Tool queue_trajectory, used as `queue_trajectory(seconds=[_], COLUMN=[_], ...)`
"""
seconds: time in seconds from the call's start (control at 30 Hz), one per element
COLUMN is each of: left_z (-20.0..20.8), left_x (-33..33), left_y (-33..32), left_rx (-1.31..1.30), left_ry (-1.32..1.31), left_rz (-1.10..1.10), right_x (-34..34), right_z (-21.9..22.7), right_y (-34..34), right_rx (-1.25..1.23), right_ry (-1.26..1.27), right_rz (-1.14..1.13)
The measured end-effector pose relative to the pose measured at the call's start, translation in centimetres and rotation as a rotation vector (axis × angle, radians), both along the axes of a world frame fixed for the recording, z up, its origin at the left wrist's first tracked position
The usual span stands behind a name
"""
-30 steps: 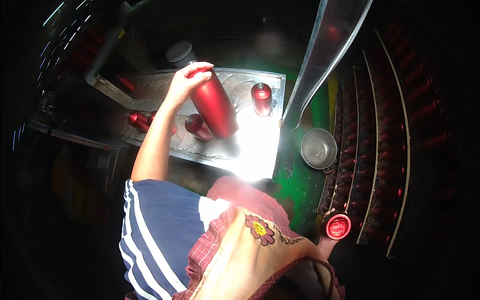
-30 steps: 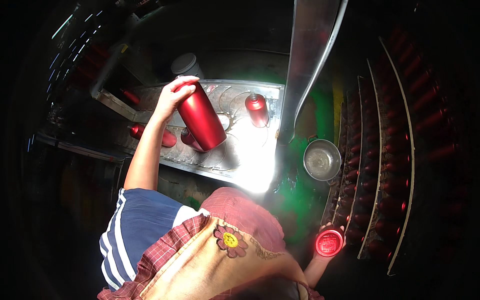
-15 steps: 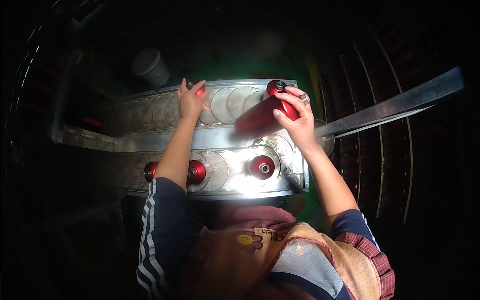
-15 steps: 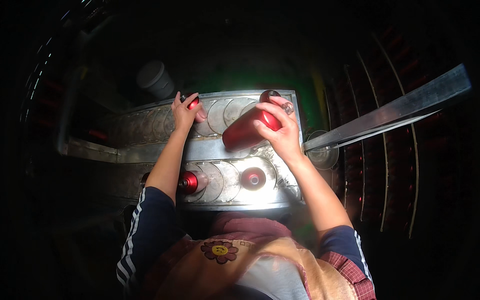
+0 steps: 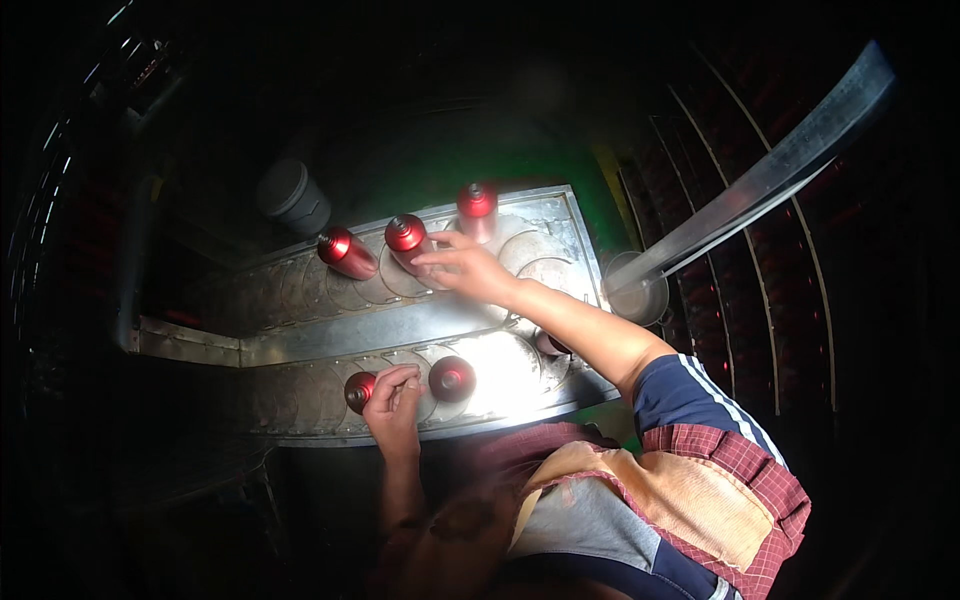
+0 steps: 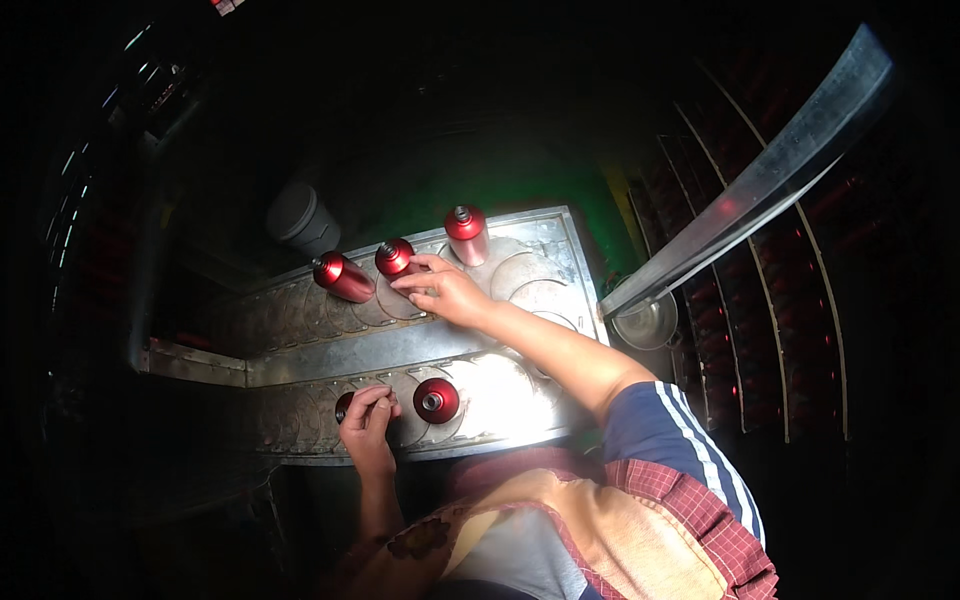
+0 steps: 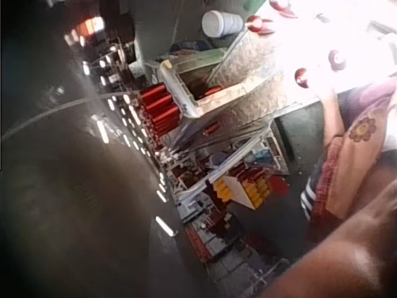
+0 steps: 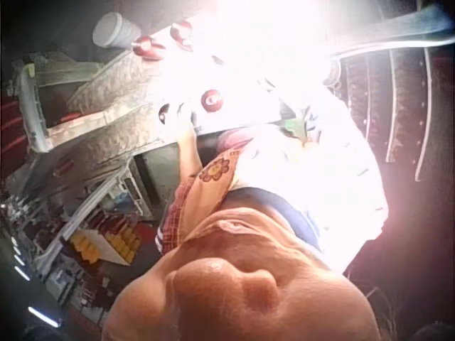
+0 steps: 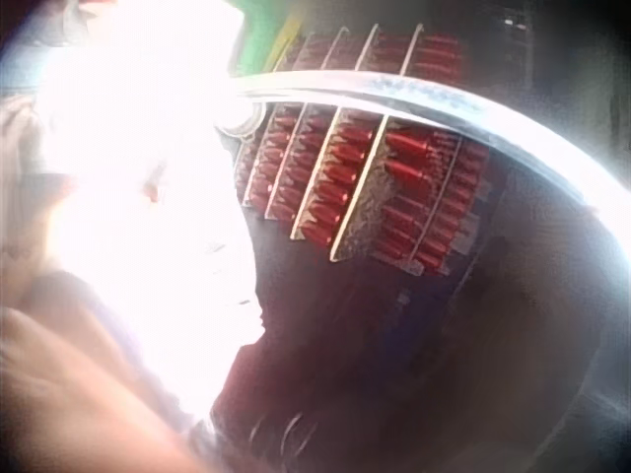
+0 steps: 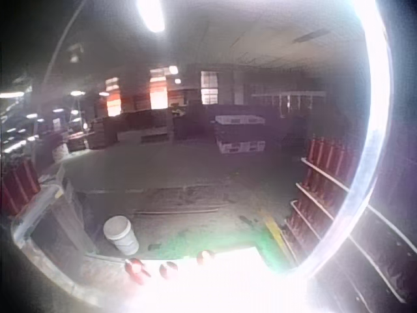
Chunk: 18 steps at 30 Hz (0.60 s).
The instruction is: The person repeatedly picks up red cylindrical containers from a metal tray and places them onto a grid-marked board. The person handles the containers one at a time or in small groups, moving them between the tray and the board in a repetitive cycle.
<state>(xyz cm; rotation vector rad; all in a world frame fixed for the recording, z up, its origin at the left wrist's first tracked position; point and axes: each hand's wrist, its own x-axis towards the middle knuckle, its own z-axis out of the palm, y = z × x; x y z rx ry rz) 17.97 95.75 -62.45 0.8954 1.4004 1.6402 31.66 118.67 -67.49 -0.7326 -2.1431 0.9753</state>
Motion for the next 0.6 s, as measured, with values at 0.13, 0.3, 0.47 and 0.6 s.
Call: queue_trajectory(seconds=[0.13,0.3,0.47,0.6], left_z=[0.2,-0.3,-0.7,3.2], left_x=[9.0,26.0,43.5,56.5], left_y=[4.5,8.1,9.2,11.5], left_rx=[0.088,-0.062,-0.109,0.200], left_ry=[-0.119,0.033,-0.072,0.136], left_rz=[-0.338,-0.707,-0.993,-1.311], right_x=[17.0,40.3,56.0,64.6], right_z=[3.3,0.2,-1.8,-0.4], right_y=[-9.2,-21.7,-33.7,-40.0], right_rx=[-0.255,-0.370,-0.287,-0.188], right_ry=[0.078,0.180,0.343,0.533], right_rz=[-0.013,-0.638,-1.162,-1.423])
